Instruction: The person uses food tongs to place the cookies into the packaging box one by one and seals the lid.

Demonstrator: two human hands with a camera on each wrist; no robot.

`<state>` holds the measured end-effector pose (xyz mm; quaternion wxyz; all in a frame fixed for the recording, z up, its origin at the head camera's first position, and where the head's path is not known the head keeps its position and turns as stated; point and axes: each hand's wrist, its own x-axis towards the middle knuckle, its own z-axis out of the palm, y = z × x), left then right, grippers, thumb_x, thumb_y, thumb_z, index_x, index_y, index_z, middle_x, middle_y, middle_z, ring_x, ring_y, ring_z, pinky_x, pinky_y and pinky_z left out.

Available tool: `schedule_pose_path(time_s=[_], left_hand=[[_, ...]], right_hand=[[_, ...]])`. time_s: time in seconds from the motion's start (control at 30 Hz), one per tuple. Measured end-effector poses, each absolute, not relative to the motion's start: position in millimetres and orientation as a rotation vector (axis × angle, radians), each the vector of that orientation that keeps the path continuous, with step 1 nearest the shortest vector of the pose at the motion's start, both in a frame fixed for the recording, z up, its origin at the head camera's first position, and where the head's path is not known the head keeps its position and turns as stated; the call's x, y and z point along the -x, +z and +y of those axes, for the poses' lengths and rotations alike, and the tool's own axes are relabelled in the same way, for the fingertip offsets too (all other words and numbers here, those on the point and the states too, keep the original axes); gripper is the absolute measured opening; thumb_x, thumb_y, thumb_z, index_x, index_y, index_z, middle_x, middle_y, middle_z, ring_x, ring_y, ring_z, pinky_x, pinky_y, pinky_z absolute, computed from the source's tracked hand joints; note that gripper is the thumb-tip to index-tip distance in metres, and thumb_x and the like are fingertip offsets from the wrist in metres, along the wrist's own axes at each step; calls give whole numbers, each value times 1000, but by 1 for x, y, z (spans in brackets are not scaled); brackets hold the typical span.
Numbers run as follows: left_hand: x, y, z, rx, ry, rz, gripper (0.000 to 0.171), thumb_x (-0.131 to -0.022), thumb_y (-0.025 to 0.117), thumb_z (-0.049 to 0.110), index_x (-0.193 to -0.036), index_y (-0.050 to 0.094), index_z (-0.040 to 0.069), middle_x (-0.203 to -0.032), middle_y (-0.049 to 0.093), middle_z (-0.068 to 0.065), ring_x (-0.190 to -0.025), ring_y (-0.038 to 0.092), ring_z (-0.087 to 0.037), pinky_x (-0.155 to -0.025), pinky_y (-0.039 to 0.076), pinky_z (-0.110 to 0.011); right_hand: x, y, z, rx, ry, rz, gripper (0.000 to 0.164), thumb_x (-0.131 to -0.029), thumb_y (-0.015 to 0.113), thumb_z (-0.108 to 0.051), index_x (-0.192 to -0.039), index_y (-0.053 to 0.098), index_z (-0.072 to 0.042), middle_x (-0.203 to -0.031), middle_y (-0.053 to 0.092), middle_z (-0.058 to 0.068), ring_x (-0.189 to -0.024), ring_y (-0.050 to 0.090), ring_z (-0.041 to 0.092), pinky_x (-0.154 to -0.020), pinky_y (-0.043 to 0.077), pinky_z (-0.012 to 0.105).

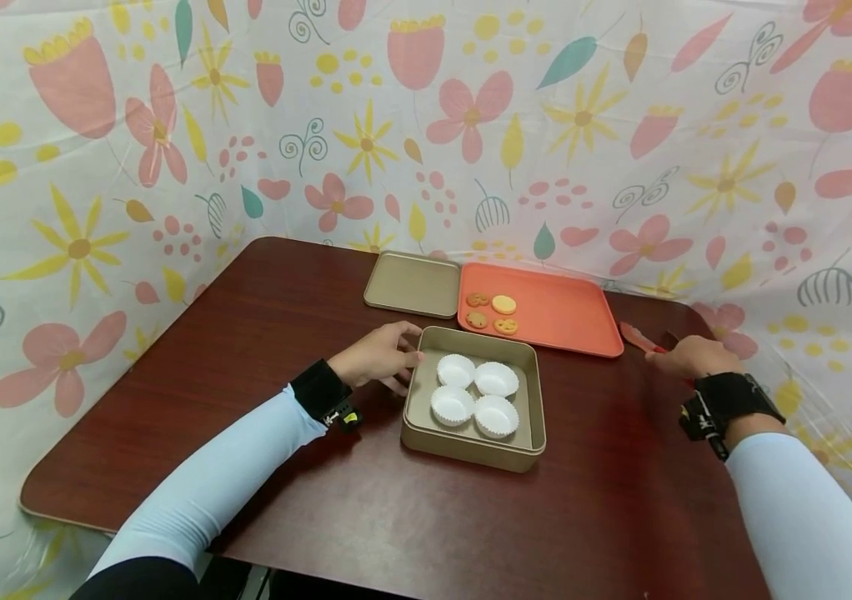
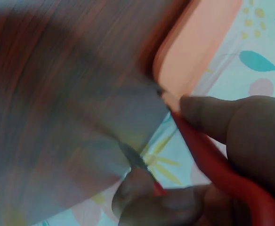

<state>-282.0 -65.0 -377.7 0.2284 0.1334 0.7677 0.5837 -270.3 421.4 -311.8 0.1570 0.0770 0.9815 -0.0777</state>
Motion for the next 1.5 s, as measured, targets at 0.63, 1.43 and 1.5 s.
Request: schedule_pose_path(time_s=[0.63, 1.43, 1.5], left_hand=[[281, -376, -67, -387, 1591, 2132, 53, -106, 55, 6, -155, 34, 3, -134, 50, -25, -94, 69, -41, -67, 65, -43], [283, -377, -67, -388, 1590, 2122, 54, -106, 56, 7, -155, 34, 3, -131, 52, -25, -94, 69, -39, -68, 65, -43], [283, -377, -67, -383, 1592, 2120, 54, -106, 57, 8, -155, 34, 4, -131, 52, -25, -94, 69, -39, -68, 65, -43]], right_hand=[[284, -287, 380, -448, -159, 2968, 106, -93, 33, -81, -126, 47, 19, -115, 47, 44, -101, 49, 58, -80, 48, 69], [309, -301, 308, -263, -235, 3166, 85, -94, 45, -77, -88, 66, 5, -72, 54, 21, -67, 55, 37, -49, 47, 43], [310, -302, 302, -277, -222, 3152, 85, -93, 46, -78, -84, 64, 4, -70, 51, 18, -65, 52, 34, -49, 46, 41]])
